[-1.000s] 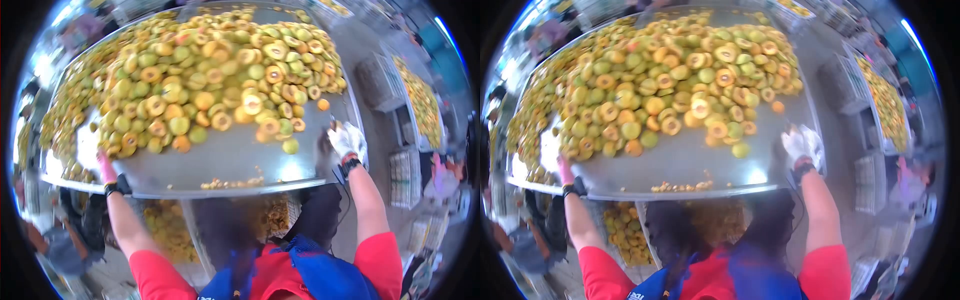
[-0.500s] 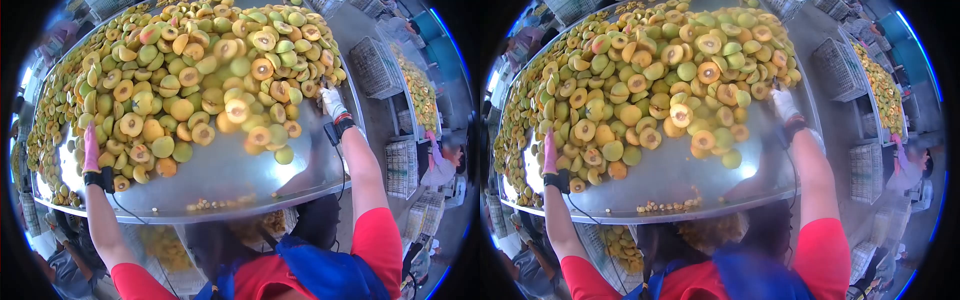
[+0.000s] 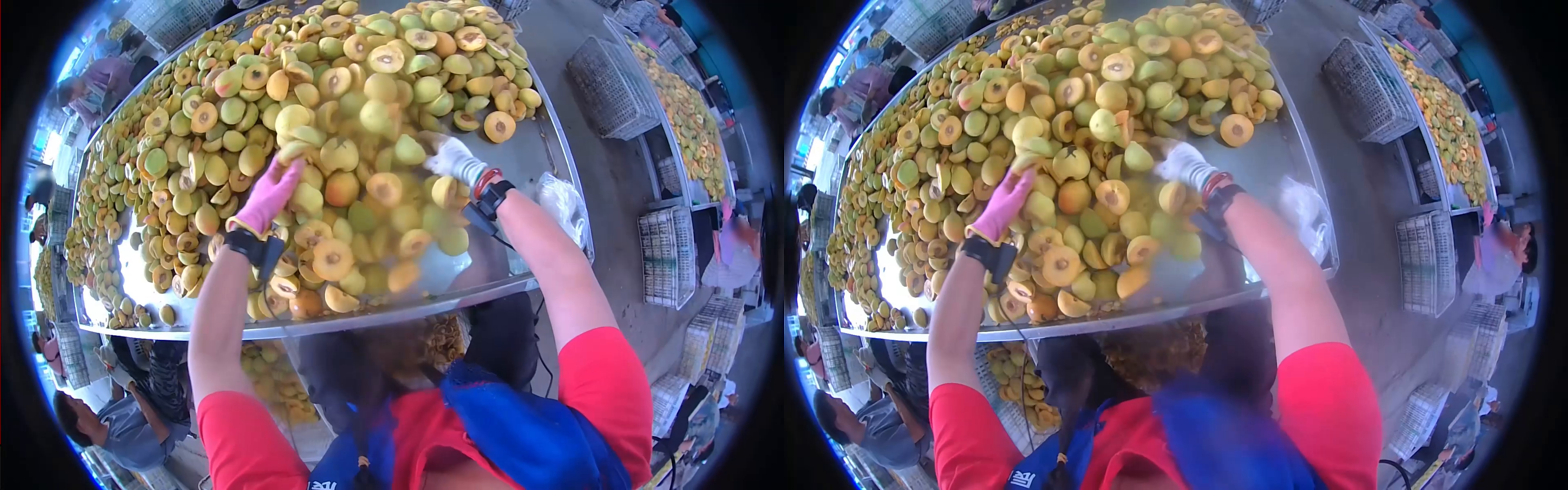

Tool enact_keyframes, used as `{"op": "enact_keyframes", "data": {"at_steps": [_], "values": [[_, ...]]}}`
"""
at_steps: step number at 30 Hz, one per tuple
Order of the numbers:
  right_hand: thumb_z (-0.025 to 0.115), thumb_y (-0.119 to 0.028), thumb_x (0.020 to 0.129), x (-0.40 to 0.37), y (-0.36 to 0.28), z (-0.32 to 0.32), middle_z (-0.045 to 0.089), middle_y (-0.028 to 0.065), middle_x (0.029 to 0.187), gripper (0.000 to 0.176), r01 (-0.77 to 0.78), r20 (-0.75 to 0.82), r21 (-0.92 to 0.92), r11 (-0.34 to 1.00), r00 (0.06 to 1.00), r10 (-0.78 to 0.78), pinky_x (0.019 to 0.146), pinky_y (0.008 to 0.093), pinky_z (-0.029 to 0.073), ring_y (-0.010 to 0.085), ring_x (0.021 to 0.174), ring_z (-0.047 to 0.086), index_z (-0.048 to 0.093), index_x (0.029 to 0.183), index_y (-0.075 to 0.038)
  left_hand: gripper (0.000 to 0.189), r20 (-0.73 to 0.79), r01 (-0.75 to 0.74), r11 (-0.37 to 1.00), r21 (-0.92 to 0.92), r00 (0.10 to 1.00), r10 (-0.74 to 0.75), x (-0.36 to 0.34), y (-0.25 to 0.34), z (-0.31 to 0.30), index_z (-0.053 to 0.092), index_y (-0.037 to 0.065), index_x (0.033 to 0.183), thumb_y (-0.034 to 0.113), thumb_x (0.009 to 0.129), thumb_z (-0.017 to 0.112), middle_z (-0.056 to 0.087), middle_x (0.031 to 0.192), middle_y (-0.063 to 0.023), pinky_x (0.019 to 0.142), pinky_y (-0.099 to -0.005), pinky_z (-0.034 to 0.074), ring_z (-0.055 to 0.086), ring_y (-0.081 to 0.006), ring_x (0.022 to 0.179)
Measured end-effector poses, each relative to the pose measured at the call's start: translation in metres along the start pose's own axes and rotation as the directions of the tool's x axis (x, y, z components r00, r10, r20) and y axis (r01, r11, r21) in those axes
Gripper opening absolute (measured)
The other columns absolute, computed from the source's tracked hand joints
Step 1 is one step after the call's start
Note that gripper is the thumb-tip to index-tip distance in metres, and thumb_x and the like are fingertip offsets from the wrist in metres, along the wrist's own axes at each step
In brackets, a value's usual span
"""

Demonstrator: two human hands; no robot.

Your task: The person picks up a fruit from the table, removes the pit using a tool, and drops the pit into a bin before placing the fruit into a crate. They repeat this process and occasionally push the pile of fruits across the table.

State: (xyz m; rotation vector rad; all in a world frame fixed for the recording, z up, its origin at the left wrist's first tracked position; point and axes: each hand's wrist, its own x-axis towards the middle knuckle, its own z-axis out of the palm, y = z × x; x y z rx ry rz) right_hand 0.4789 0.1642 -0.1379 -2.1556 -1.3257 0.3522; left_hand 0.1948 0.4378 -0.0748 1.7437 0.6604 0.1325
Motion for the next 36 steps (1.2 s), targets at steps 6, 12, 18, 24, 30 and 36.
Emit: {"op": "enact_keyframes", "data": {"at_steps": [6, 12, 18, 24, 30, 36], "values": [[0.065, -0.020, 0.083, -0.056, -0.033, -0.014, 0.069, 0.0154, 0.119, 0.056, -0.085, 0.223, -0.026, 0.996, 0.971, 0.089, 0.094, 0.0416, 0.052, 0.0355, 0.110, 0.065, 0.055, 0.139, -0.015, 0.078, 0.208, -0.241, 0.885, 0.397, 0.963, 0.169, -0.020, 0.030, 0.057, 0.022, 0.010, 0.159, 0.040, 0.098, 0.061, 0.046, 0.152, -0.0172, 0.115, -0.0354, 0.032, 0.042, -0.0268, 0.141], [0.063, -0.016, 0.087, -0.104, -0.037, -0.089, 0.070, 0.0151, 0.114, 0.042, -0.049, -0.021, 0.056, 0.997, 0.998, 0.051, 0.090, 0.0398, 0.054, 0.0328, 0.107, 0.067, 0.059, 0.129, -0.013, 0.052, 0.085, -0.318, 0.720, 0.617, 0.937, 0.340, -0.104, 0.076, 0.044, 0.051, 0.003, 0.141, 0.026, 0.095, 0.065, 0.050, 0.144, -0.0209, 0.111, -0.0399, 0.038, 0.050, -0.0341, 0.133], [0.059, -0.014, 0.094, -0.094, 0.064, -0.166, 0.064, 0.0036, 0.084, 0.031, -0.489, -0.346, 0.183, 0.853, 0.780, 0.521, 0.062, 0.0326, 0.049, 0.0139, 0.070, 0.059, 0.058, 0.125, -0.016, 0.050, -0.424, 0.082, 0.822, 0.564, 0.883, 0.203, -0.176, -0.026, -0.053, 0.045, 0.002, 0.146, 0.026, 0.103, 0.055, 0.048, 0.148, -0.0168, 0.116, -0.0429, 0.032, 0.042, -0.0305, 0.139], [0.060, -0.026, 0.095, -0.046, 0.131, -0.193, 0.068, 0.0161, 0.094, 0.043, -0.495, -0.420, 0.119, 0.861, 0.760, 0.496, 0.075, 0.0429, 0.053, 0.0337, 0.084, 0.067, 0.050, 0.135, -0.016, 0.064, -0.722, 0.398, 0.780, 0.482, 0.686, 0.097, -0.236, -0.145, -0.091, 0.031, 0.001, 0.155, 0.042, 0.107, 0.043, 0.029, 0.161, -0.0204, 0.121, -0.0420, 0.021, 0.028, -0.0332, 0.149], [0.057, -0.035, 0.093, 0.029, 0.190, -0.194, 0.069, 0.0244, 0.104, 0.050, -0.489, -0.405, -0.169, 0.856, 0.826, 0.392, 0.085, 0.0520, 0.051, 0.0454, 0.100, 0.065, 0.048, 0.138, -0.015, 0.057, -0.724, 0.363, 0.798, 0.482, 0.678, 0.129, -0.235, -0.152, -0.074, 0.033, 0.001, 0.153, 0.035, 0.108, 0.041, 0.029, 0.160, -0.0203, 0.121, -0.0427, 0.024, 0.028, -0.0338, 0.148], [0.065, -0.032, 0.088, 0.061, 0.173, -0.212, 0.070, 0.0174, 0.108, 0.060, -0.425, -0.086, 0.157, 0.891, 0.893, 0.441, 0.083, 0.0446, 0.053, 0.0341, 0.096, 0.067, 0.049, 0.139, -0.005, 0.055, -0.665, 0.367, 0.727, 0.581, 0.728, 0.165, -0.233, -0.152, -0.075, 0.041, 0.000, 0.148, 0.037, 0.108, 0.042, 0.038, 0.154, -0.0196, 0.119, -0.0424, 0.027, 0.034, -0.0327, 0.144]]}}
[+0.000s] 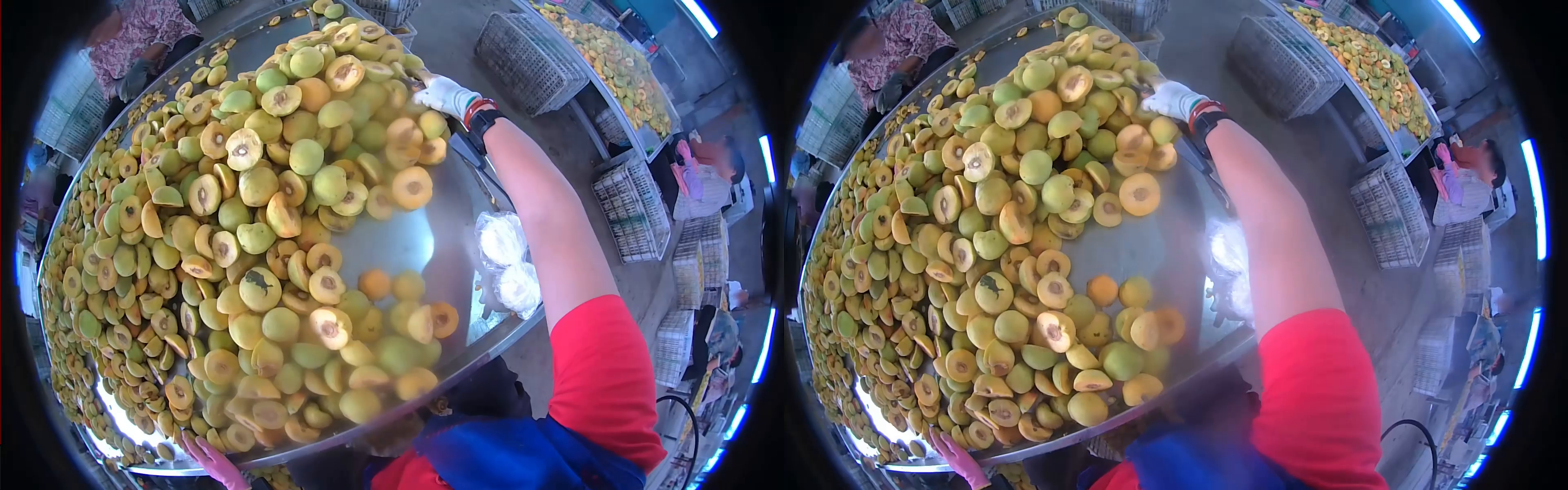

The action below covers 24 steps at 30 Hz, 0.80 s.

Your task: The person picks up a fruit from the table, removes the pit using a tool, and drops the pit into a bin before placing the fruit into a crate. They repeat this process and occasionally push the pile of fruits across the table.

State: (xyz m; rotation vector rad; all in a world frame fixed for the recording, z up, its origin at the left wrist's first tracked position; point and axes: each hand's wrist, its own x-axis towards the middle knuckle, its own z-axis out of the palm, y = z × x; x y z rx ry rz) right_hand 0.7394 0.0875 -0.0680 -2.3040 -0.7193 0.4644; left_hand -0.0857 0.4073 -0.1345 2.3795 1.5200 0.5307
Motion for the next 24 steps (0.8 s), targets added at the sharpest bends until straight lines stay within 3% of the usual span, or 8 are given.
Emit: {"op": "enact_keyframes", "data": {"at_steps": [1, 2, 4, 6, 10, 12, 14, 24], "values": [[0.066, -0.030, 0.087, 0.000, -0.008, 0.003, 0.070, 0.0151, 0.108, 0.061, -0.036, 0.082, 0.206, 0.978, 0.996, 0.019, 0.082, 0.0425, 0.053, 0.0310, 0.092, 0.068, 0.049, 0.139, -0.003, 0.055, 0.005, -0.008, 1.000, 0.018, 1.000, 0.008, -0.001, -0.005, 0.002, 0.041, 0.000, 0.148, 0.037, 0.108, 0.042, 0.039, 0.154, -0.0196, 0.119, -0.0424, 0.027, 0.034, -0.0329, 0.144], [0.067, -0.024, 0.086, 0.020, 0.012, 0.021, 0.066, 0.0095, 0.110, 0.066, 0.333, -0.035, 0.261, 0.906, 0.941, -0.336, 0.069, 0.0352, 0.053, 0.0201, 0.083, 0.064, 0.044, 0.144, -0.001, 0.055, 0.010, -0.018, 0.999, 0.038, 1.000, 0.017, -0.001, -0.008, 0.001, 0.042, -0.001, 0.148, 0.037, 0.108, 0.042, 0.039, 0.154, -0.0196, 0.118, -0.0425, 0.028, 0.035, -0.0330, 0.144], [0.069, -0.022, 0.085, 0.003, -0.024, 0.037, 0.064, 0.0106, 0.114, 0.072, -0.077, 0.150, 0.344, 0.936, 0.988, 0.026, 0.058, 0.0316, 0.052, 0.0158, 0.074, 0.061, 0.039, 0.148, -0.004, 0.055, 0.037, 0.063, 0.995, -0.073, 0.997, -0.060, -0.003, 0.000, 0.005, 0.044, -0.002, 0.147, 0.037, 0.108, 0.042, 0.044, 0.151, -0.0196, 0.117, -0.0413, 0.031, 0.041, -0.0333, 0.140], [0.068, -0.020, 0.085, 0.006, -0.028, 0.068, 0.065, 0.0129, 0.111, 0.074, 0.136, 0.043, 0.490, 0.861, 0.983, -0.180, 0.053, 0.0323, 0.052, 0.0160, 0.068, 0.061, 0.036, 0.149, -0.004, 0.055, 0.075, 0.096, 0.991, -0.096, 0.993, -0.089, 0.000, -0.007, 0.002, 0.045, -0.002, 0.146, 0.038, 0.108, 0.043, 0.046, 0.150, -0.0195, 0.115, -0.0406, 0.033, 0.044, -0.0332, 0.138], [0.073, -0.024, 0.082, 0.020, -0.025, 0.126, 0.067, 0.0108, 0.105, 0.062, 0.435, 0.071, 0.231, 0.870, 0.885, -0.461, 0.074, 0.0361, 0.055, 0.0197, 0.091, 0.065, 0.052, 0.137, -0.006, 0.054, 0.084, 0.097, 0.993, -0.067, 0.992, -0.091, -0.003, 0.009, -0.001, 0.046, -0.003, 0.145, 0.037, 0.107, 0.044, 0.048, 0.149, -0.0208, 0.115, -0.0406, 0.033, 0.045, -0.0334, 0.137], [0.075, -0.027, 0.079, -0.043, -0.093, 0.127, 0.070, 0.0117, 0.103, 0.053, 0.309, 0.245, 0.526, 0.793, 0.838, -0.488, 0.082, 0.0381, 0.053, 0.0235, 0.093, 0.065, 0.060, 0.125, -0.005, 0.052, 0.106, 0.117, 0.990, -0.080, 0.988, -0.109, -0.003, 0.016, -0.004, 0.046, -0.003, 0.144, 0.034, 0.107, 0.044, 0.048, 0.148, -0.0222, 0.115, -0.0425, 0.033, 0.044, -0.0356, 0.136], [0.078, -0.029, 0.076, -0.042, -0.098, 0.151, 0.071, 0.0123, 0.103, 0.048, 0.209, 0.321, 0.086, 0.974, 0.920, -0.226, 0.082, 0.0389, 0.053, 0.0252, 0.092, 0.065, 0.064, 0.114, -0.004, 0.052, 0.068, 0.105, 0.993, -0.053, 0.993, -0.101, -0.005, 0.025, -0.005, 0.048, -0.004, 0.142, 0.035, 0.107, 0.046, 0.051, 0.144, -0.0222, 0.113, -0.0428, 0.035, 0.048, -0.0367, 0.133], [0.064, -0.026, 0.081, -0.112, -0.213, 0.207, 0.070, 0.0228, 0.094, 0.042, 0.547, 0.474, -0.324, 0.772, 0.800, -0.368, 0.075, 0.0473, 0.055, 0.0392, 0.088, 0.069, 0.063, 0.114, -0.001, 0.053, 0.063, 0.107, 0.993, -0.054, 0.993, -0.104, -0.004, 0.031, -0.009, 0.050, -0.004, 0.140, 0.036, 0.106, 0.047, 0.052, 0.144, -0.0211, 0.113, -0.0422, 0.034, 0.047, -0.0359, 0.133]]}}
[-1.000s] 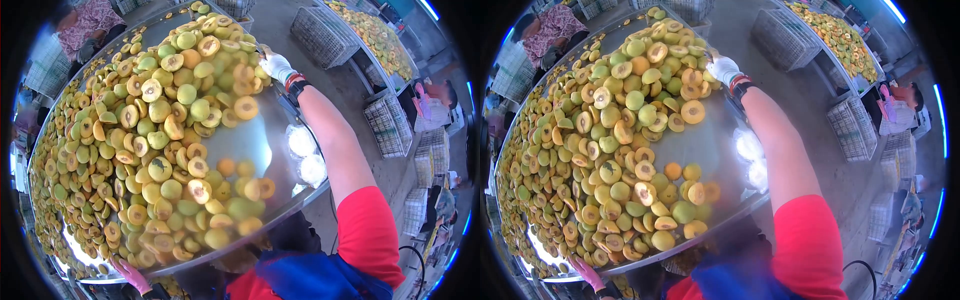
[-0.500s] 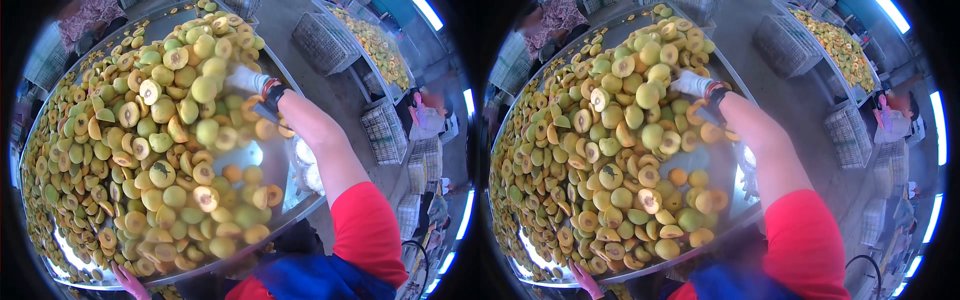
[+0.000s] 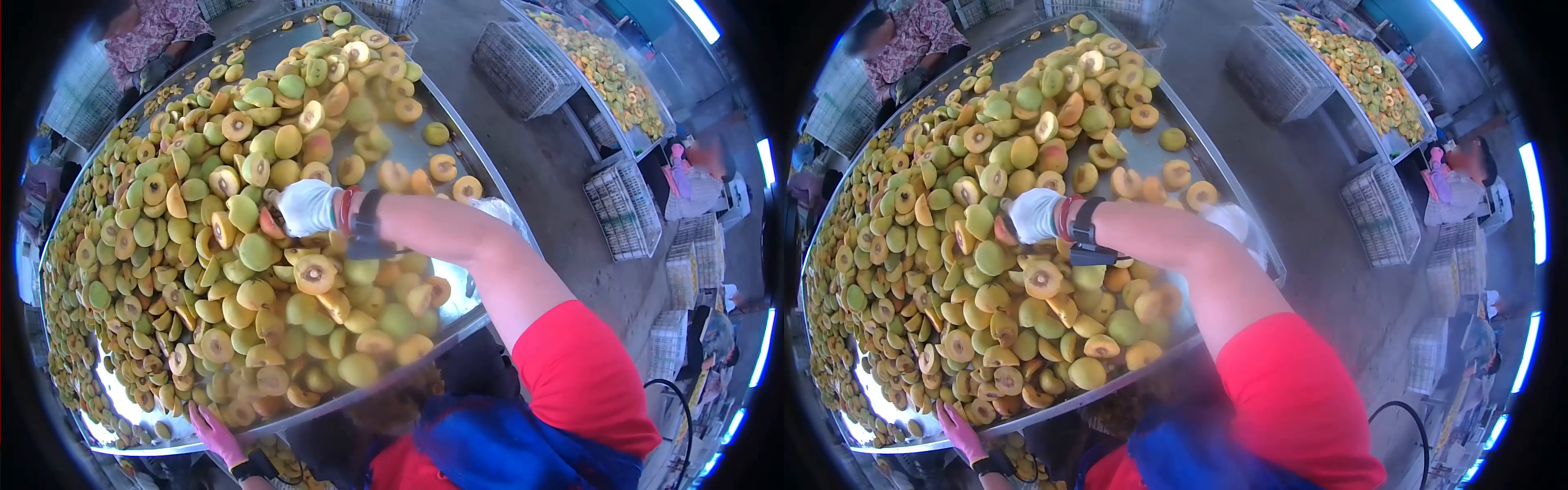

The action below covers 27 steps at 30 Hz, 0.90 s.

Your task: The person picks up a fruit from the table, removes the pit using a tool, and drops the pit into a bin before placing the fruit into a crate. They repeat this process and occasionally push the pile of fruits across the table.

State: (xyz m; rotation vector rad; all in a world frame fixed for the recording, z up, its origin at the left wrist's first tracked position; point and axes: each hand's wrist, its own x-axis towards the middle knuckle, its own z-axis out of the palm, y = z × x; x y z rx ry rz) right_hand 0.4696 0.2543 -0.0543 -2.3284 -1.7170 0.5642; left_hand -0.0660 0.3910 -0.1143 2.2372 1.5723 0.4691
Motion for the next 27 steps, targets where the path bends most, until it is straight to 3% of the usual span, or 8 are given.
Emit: {"op": "enact_keyframes", "data": {"at_steps": [7, 9, 12, 20, 21, 24, 25, 27], "values": [[0.066, -0.019, 0.082, -0.062, 0.031, -0.029, 0.071, 0.0144, 0.091, 0.032, 0.097, -0.350, 0.147, 0.984, 0.936, -0.040, 0.074, 0.0445, 0.054, 0.0358, 0.083, 0.068, 0.066, 0.112, -0.011, 0.051, -0.023, 0.012, 0.999, -0.036, 1.000, -0.013, 0.000, -0.002, 0.002, 0.053, -0.004, 0.138, 0.036, 0.106, 0.046, 0.054, 0.142, -0.0210, 0.111, -0.0419, 0.036, 0.050, -0.0359, 0.131], [0.062, -0.023, 0.085, -0.079, 0.077, -0.038, 0.070, 0.0167, 0.086, 0.024, 0.041, -0.577, 0.023, 0.999, 0.816, -0.021, 0.073, 0.0473, 0.054, 0.0378, 0.081, 0.068, 0.067, 0.104, -0.010, 0.051, -0.031, 0.014, 0.998, -0.054, 0.999, -0.016, -0.001, 0.002, 0.001, 0.053, -0.004, 0.138, 0.036, 0.106, 0.046, 0.055, 0.141, -0.0208, 0.111, -0.0416, 0.036, 0.051, -0.0359, 0.130], [0.062, -0.026, 0.086, -0.096, 0.177, -0.040, 0.071, 0.0166, 0.090, 0.025, -0.399, -0.613, -0.070, 0.914, 0.741, 0.276, 0.073, 0.0500, 0.053, 0.0395, 0.084, 0.068, 0.066, 0.104, -0.010, 0.051, -0.028, 0.024, 0.998, -0.052, 0.999, -0.026, -0.002, 0.002, 0.000, 0.054, -0.004, 0.138, 0.036, 0.106, 0.046, 0.055, 0.141, -0.0205, 0.110, -0.0411, 0.037, 0.051, -0.0357, 0.129], [0.058, -0.034, 0.094, -0.083, 0.257, -0.041, 0.069, 0.0217, 0.109, 0.042, -0.579, -0.542, 0.063, 0.813, 0.664, 0.515, 0.090, 0.0477, 0.051, 0.0398, 0.106, 0.064, 0.058, 0.127, -0.008, 0.051, -0.034, 0.043, 0.997, -0.067, 0.998, -0.045, 0.002, -0.005, 0.003, 0.054, -0.003, 0.138, 0.036, 0.106, 0.046, 0.056, 0.141, -0.0200, 0.110, -0.0407, 0.037, 0.052, -0.0345, 0.129], [0.059, -0.039, 0.093, -0.071, 0.259, -0.041, 0.069, 0.0224, 0.112, 0.046, -0.530, -0.442, 0.257, 0.808, 0.680, 0.586, 0.093, 0.0458, 0.050, 0.0382, 0.108, 0.064, 0.060, 0.127, -0.008, 0.051, -0.035, 0.049, 0.996, -0.072, 0.998, -0.052, 0.002, -0.004, 0.003, 0.054, -0.003, 0.138, 0.036, 0.106, 0.046, 0.056, 0.141, -0.0200, 0.110, -0.0407, 0.037, 0.052, -0.0345, 0.129], [0.063, -0.046, 0.090, -0.057, 0.256, -0.045, 0.069, 0.0209, 0.116, 0.055, -0.623, -0.270, 0.167, 0.764, 0.717, 0.643, 0.093, 0.0446, 0.050, 0.0372, 0.109, 0.064, 0.060, 0.129, -0.007, 0.051, -0.040, 0.049, 0.996, -0.071, 0.998, -0.052, 0.000, 0.003, 0.003, 0.054, -0.003, 0.137, 0.036, 0.106, 0.047, 0.056, 0.140, -0.0200, 0.110, -0.0405, 0.037, 0.052, -0.0343, 0.128], [0.065, -0.052, 0.088, -0.062, 0.252, -0.050, 0.069, 0.0191, 0.116, 0.062, -0.564, -0.122, 0.331, 0.757, 0.770, 0.627, 0.094, 0.0429, 0.050, 0.0363, 0.109, 0.065, 0.061, 0.129, -0.005, 0.051, -0.042, 0.048, 0.997, -0.068, 0.998, -0.051, -0.001, 0.004, 0.003, 0.054, -0.004, 0.137, 0.036, 0.106, 0.047, 0.056, 0.140, -0.0200, 0.110, -0.0404, 0.037, 0.052, -0.0342, 0.128], [0.065, -0.053, 0.089, -0.062, 0.248, -0.046, 0.070, 0.0181, 0.115, 0.064, -0.449, -0.170, 0.231, 0.863, 0.855, 0.490, 0.094, 0.0415, 0.050, 0.0349, 0.108, 0.065, 0.060, 0.129, -0.004, 0.050, -0.039, 0.061, 0.996, -0.060, 0.997, -0.064, 0.000, 0.008, 0.002, 0.054, -0.004, 0.137, 0.035, 0.106, 0.047, 0.057, 0.139, -0.0201, 0.110, -0.0404, 0.037, 0.052, -0.0340, 0.128]]}}
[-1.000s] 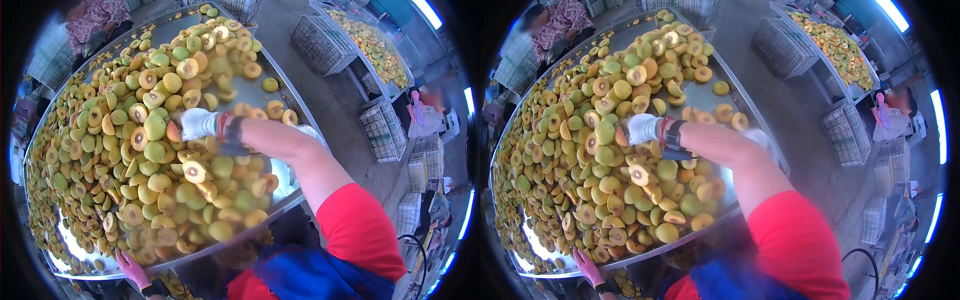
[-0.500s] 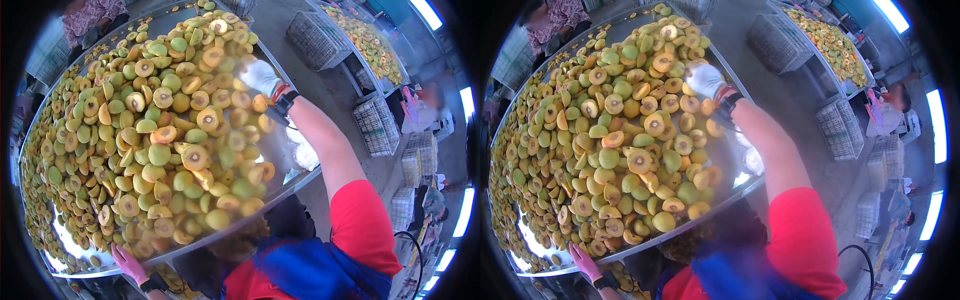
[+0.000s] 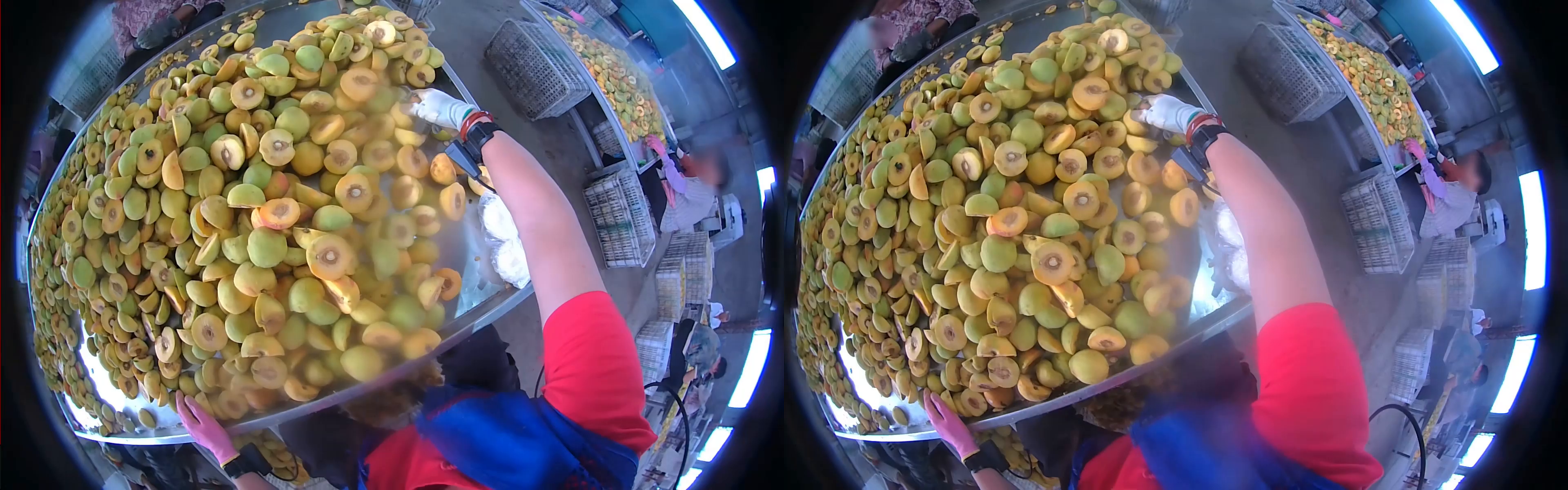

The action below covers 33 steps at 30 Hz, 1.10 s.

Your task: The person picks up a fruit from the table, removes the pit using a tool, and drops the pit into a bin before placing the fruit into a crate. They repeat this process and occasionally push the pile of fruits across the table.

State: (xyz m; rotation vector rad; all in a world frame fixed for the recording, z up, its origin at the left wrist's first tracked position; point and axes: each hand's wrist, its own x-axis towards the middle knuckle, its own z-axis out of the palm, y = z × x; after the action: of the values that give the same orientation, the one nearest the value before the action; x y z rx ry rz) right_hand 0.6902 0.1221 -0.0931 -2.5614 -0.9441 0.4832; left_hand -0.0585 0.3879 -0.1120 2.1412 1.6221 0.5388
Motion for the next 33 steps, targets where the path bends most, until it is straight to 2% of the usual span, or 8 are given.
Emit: {"op": "enact_keyframes", "data": {"at_steps": [6, 9, 13, 19, 25, 28, 31, 33], "values": [[0.070, -0.049, 0.088, 0.001, -0.078, -0.002, 0.071, 0.0151, 0.114, 0.056, 0.048, -0.316, 0.033, 0.998, 0.948, -0.035, 0.093, 0.0372, 0.051, 0.0316, 0.106, 0.067, 0.067, 0.122, -0.004, 0.048, -0.014, -0.007, 1.000, -0.016, 1.000, 0.007, 0.001, -0.008, 0.002, 0.055, -0.005, 0.135, 0.032, 0.106, 0.049, 0.057, 0.138, -0.0204, 0.110, -0.0404, 0.037, 0.052, -0.0338, 0.128], [0.072, -0.046, 0.088, 0.026, -0.108, -0.003, 0.072, 0.0142, 0.112, 0.053, -0.157, -0.187, 0.232, 0.960, 0.961, 0.203, 0.084, 0.0353, 0.054, 0.0278, 0.098, 0.070, 0.067, 0.119, -0.003, 0.047, -0.018, -0.013, 1.000, -0.007, 1.000, 0.013, 0.002, -0.006, 0.000, 0.056, -0.005, 0.134, 0.031, 0.105, 0.049, 0.058, 0.138, -0.0206, 0.110, -0.0406, 0.038, 0.053, -0.0339, 0.127], [0.083, -0.031, 0.081, 0.034, -0.123, 0.029, 0.067, 0.0087, 0.082, 0.041, 0.034, -0.155, 0.640, 0.767, 0.984, 0.086, 0.054, 0.0330, 0.049, 0.0185, 0.062, 0.063, 0.068, 0.104, -0.001, 0.045, -0.035, 0.001, 1.000, -0.008, 0.999, -0.001, -0.001, 0.000, -0.001, 0.058, -0.002, 0.134, 0.032, 0.105, 0.050, 0.059, 0.136, -0.0197, 0.109, -0.0410, 0.039, 0.054, -0.0343, 0.126], [0.084, -0.024, 0.081, -0.056, -0.174, 0.023, 0.064, 0.0023, 0.079, 0.041, -0.010, -0.004, 0.685, 0.728, 1.000, 0.018, 0.050, 0.0276, 0.044, 0.0130, 0.056, 0.057, 0.065, 0.108, -0.002, 0.045, -0.061, -0.020, 1.000, 0.013, 0.998, 0.021, -0.002, -0.003, -0.002, 0.060, 0.001, 0.132, 0.034, 0.103, 0.052, 0.061, 0.134, -0.0178, 0.107, -0.0423, 0.040, 0.055, -0.0348, 0.125], [0.075, -0.016, 0.089, -0.260, -0.245, 0.003, 0.064, -0.0035, 0.080, 0.026, 0.038, 0.105, 0.916, 0.400, 0.938, -0.330, 0.052, 0.0201, 0.041, 0.0041, 0.061, 0.056, 0.066, 0.112, -0.007, 0.054, -0.017, -0.075, 0.994, 0.074, 0.997, 0.077, 0.002, -0.016, -0.004, 0.055, 0.003, 0.138, 0.043, 0.103, 0.051, 0.060, 0.136, -0.0181, 0.109, -0.0406, 0.039, 0.052, -0.0347, 0.129], [0.074, -0.014, 0.090, -0.353, -0.252, 0.011, 0.063, -0.0047, 0.082, 0.026, -0.080, 0.223, 0.909, 0.408, 0.923, -0.315, 0.052, 0.0198, 0.040, 0.0022, 0.064, 0.054, 0.066, 0.113, -0.006, 0.056, -0.005, -0.158, 0.926, -0.343, 0.986, 0.166, 0.023, -0.049, 0.003, 0.049, 0.002, 0.144, 0.041, 0.104, 0.049, 0.051, 0.146, -0.0177, 0.113, -0.0394, 0.036, 0.050, -0.0306, 0.133], [0.074, -0.013, 0.091, -0.433, -0.271, 0.007, 0.064, -0.0053, 0.084, 0.027, -0.141, 0.281, 0.903, 0.406, 0.908, -0.310, 0.053, 0.0193, 0.040, 0.0013, 0.064, 0.053, 0.065, 0.115, -0.006, 0.052, 0.058, -0.333, 0.782, -0.527, 0.904, 0.424, -0.043, 0.085, -0.071, 0.045, 0.002, 0.148, 0.033, 0.106, 0.049, 0.043, 0.151, -0.0163, 0.113, -0.0378, 0.037, 0.048, -0.0289, 0.135], [0.074, -0.013, 0.091, -0.466, -0.271, 0.030, 0.064, -0.0056, 0.085, 0.029, -0.113, 0.256, 0.919, 0.378, 0.900, -0.354, 0.053, 0.0188, 0.039, 0.0007, 0.064, 0.053, 0.064, 0.117, -0.005, 0.050, 0.304, 0.004, 0.562, -0.827, 0.845, 0.441, -0.121, 0.166, -0.109, 0.044, 0.002, 0.148, 0.026, 0.105, 0.053, 0.046, 0.149, -0.0152, 0.110, -0.0367, 0.040, 0.049, -0.0267, 0.134]]}}
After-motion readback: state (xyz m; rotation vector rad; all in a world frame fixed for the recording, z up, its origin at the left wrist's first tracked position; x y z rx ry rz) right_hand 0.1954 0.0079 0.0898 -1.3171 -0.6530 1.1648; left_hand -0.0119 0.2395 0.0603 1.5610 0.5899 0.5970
